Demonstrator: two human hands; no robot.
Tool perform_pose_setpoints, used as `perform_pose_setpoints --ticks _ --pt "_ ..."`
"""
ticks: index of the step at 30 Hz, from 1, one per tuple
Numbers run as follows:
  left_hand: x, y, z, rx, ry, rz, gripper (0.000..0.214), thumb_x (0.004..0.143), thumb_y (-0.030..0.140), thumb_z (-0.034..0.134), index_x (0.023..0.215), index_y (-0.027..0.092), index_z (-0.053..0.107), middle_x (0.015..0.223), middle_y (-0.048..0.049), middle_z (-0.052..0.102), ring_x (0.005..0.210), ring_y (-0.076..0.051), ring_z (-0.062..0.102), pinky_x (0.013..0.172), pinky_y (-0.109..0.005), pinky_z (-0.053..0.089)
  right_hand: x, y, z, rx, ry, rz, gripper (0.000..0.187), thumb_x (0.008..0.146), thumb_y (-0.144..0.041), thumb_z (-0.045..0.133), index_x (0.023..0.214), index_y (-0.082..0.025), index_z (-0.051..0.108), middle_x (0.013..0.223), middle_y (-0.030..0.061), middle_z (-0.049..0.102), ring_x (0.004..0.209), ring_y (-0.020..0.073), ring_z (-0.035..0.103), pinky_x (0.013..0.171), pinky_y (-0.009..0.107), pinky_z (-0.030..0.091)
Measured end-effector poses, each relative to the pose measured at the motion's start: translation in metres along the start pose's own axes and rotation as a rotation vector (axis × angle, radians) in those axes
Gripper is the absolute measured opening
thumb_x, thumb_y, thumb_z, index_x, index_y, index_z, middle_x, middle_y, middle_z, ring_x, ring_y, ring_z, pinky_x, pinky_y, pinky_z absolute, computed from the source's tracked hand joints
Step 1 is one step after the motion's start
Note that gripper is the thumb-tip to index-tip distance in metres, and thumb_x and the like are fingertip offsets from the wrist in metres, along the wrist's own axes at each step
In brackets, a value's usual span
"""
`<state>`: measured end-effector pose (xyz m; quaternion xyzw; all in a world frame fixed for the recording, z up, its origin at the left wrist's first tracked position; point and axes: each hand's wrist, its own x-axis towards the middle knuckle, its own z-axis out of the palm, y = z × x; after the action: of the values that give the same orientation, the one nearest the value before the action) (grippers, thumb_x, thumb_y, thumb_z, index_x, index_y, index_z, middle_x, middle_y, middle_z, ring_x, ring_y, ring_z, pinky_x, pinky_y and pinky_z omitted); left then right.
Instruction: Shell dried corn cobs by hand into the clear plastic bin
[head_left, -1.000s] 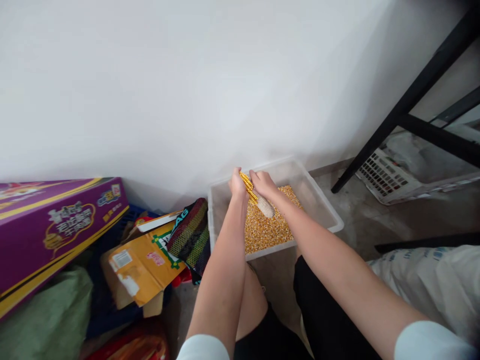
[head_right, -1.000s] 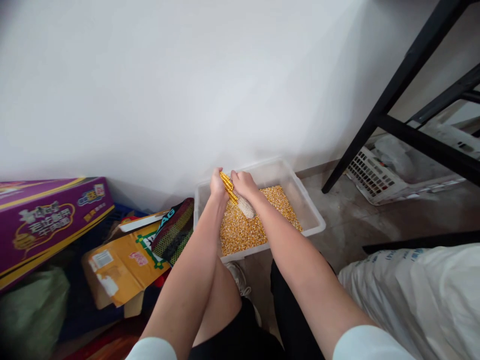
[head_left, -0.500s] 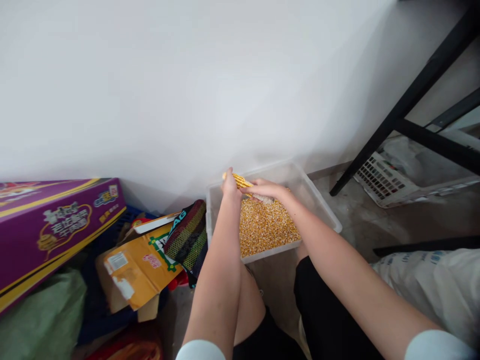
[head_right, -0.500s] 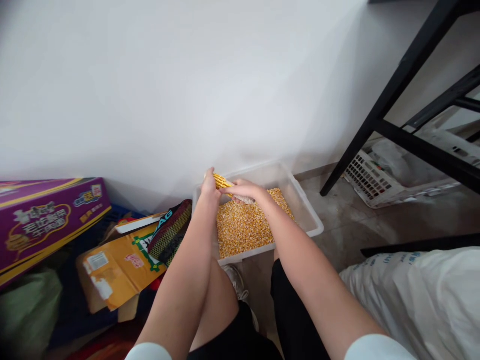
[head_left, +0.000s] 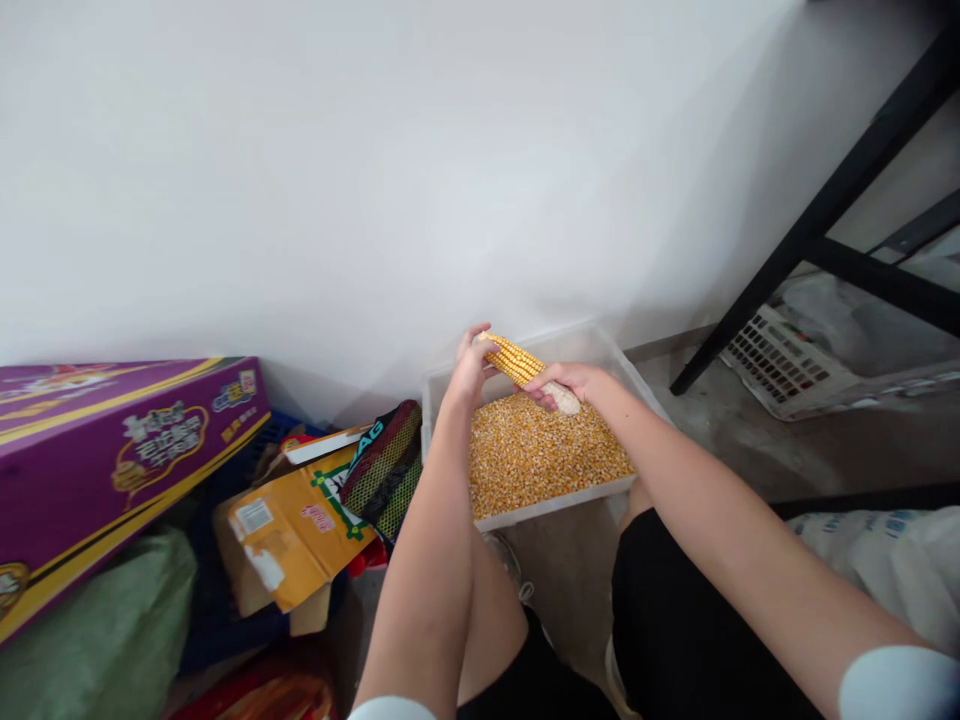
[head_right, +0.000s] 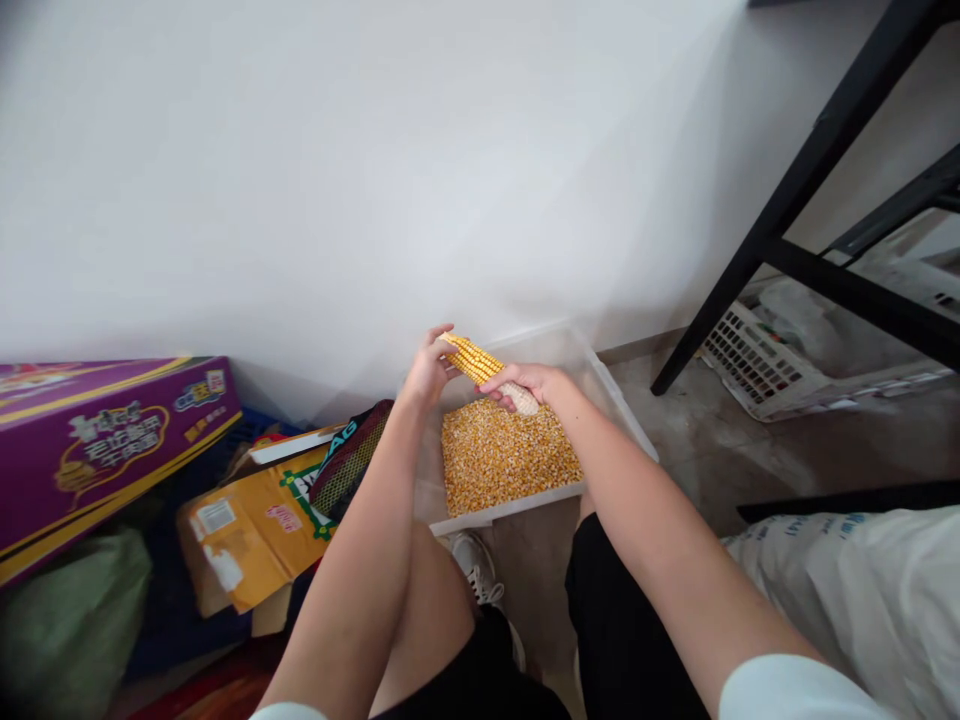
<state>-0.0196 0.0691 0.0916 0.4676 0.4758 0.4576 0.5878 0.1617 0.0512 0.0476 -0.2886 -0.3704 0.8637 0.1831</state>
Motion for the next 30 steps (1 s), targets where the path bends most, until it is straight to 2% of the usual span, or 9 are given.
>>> perform_pose_setpoints --ticks 5,9,15,17,19,22,24,27,30 --pt "-0.011 -0.004 -0.004 0.462 -0.147 0.231 0.071 0.056 0.011 0.056 0.125 0.023 0.042 0.115 -0.0086 0.049 0.101 -0.023 0.052 0.085 -0.040 0.046 -0.012 0.002 -0.013 -0.020 -0.011 0.031 0.028 0.068 -0.019 0.066 0.091 -0.013 0.052 0.056 -0.0038 0.048 0.043 0.0059 0.041 0.038 0.017 0.035" --pt "-0.019 -0.009 -0.004 0.887 -0.083 0.500 0.086 0.053 0.005 0.060 0.134 0.021 0.035 0.130 -0.0134 0.036 0.116 -0.028 0.042 0.098 -0.042 0.038 -0.021 0.000 -0.012 -0.024 -0.002 0.077 0.025 0.070 -0.017 0.063 0.091 -0.011 0.052 0.055 -0.0034 0.046 0.043 0.0060 0.040 0.038 0.017 0.033" --pt "-0.037 0.005 0.008 1.242 -0.040 0.616 0.079 0.062 0.006 0.060 0.134 0.024 0.035 0.140 -0.0145 0.029 0.128 -0.034 0.029 0.100 -0.051 0.031 -0.025 -0.002 -0.008 -0.053 0.040 0.079 0.022 0.072 -0.018 0.061 0.092 -0.011 0.055 0.054 -0.0034 0.047 0.043 0.0064 0.040 0.040 0.017 0.033" --pt "-0.043 0.009 0.014 1.338 -0.082 0.680 0.069 0.063 0.007 0.061 0.127 0.024 0.043 0.137 -0.0130 0.035 0.131 -0.036 0.022 0.103 -0.055 0.023 -0.026 -0.002 -0.005 -0.083 0.034 0.110 0.022 0.073 -0.020 0.060 0.092 -0.011 0.056 0.053 -0.0031 0.048 0.042 0.0069 0.041 0.040 0.018 0.034" --pt "-0.047 0.007 0.020 1.390 -0.172 0.710 0.052 0.065 0.009 0.063 0.113 0.023 0.052 0.126 -0.0130 0.047 0.130 -0.035 0.026 0.104 -0.055 0.020 -0.027 -0.001 -0.001 -0.131 0.018 0.177 0.022 0.075 -0.025 0.059 0.092 -0.011 0.057 0.055 -0.0013 0.052 0.043 0.0079 0.044 0.041 0.019 0.036" --pt "-0.049 -0.003 0.023 1.476 -0.281 0.674 0.027 0.069 0.012 0.059 0.096 0.019 0.056 0.098 -0.0124 0.058 0.110 -0.032 0.047 0.096 -0.049 0.030 -0.027 -0.001 0.005 -0.187 0.011 0.236 0.033 0.082 -0.042 0.054 0.091 -0.011 0.059 0.069 0.0067 0.063 0.054 0.0124 0.056 0.048 0.022 0.045" --pt "-0.050 -0.010 0.024 1.575 -0.278 0.646 0.022 0.073 0.011 0.054 0.094 0.016 0.055 0.089 -0.0122 0.058 0.094 -0.029 0.053 0.085 -0.044 0.036 -0.024 0.001 0.008 -0.195 0.043 0.219 0.050 0.084 -0.059 0.043 0.089 -0.013 0.059 0.078 0.0106 0.066 0.061 0.0160 0.060 0.052 0.025 0.048" --pt "-0.052 -0.017 0.025 1.700 -0.250 0.686 0.021 0.076 0.008 0.046 0.095 0.013 0.054 0.089 -0.0130 0.057 0.089 -0.027 0.052 0.077 -0.039 0.037 -0.016 0.008 0.010 -0.199 0.179 0.181 0.070 0.081 -0.074 0.024 0.084 -0.014 0.059 0.076 0.0120 0.066 0.057 0.0178 0.060 0.049 0.028 0.049" --pt "-0.054 -0.017 0.025 1.762 -0.241 0.772 0.021 0.081 0.007 0.038 0.095 0.012 0.054 0.089 -0.0130 0.055 0.089 -0.027 0.050 0.075 -0.038 0.035 -0.006 0.020 0.009 -0.307 0.402 0.056 0.070 0.081 -0.075 0.022 0.080 -0.015 0.057 0.065 0.0092 0.062 0.048 0.0163 0.056 0.042 0.027 0.046"
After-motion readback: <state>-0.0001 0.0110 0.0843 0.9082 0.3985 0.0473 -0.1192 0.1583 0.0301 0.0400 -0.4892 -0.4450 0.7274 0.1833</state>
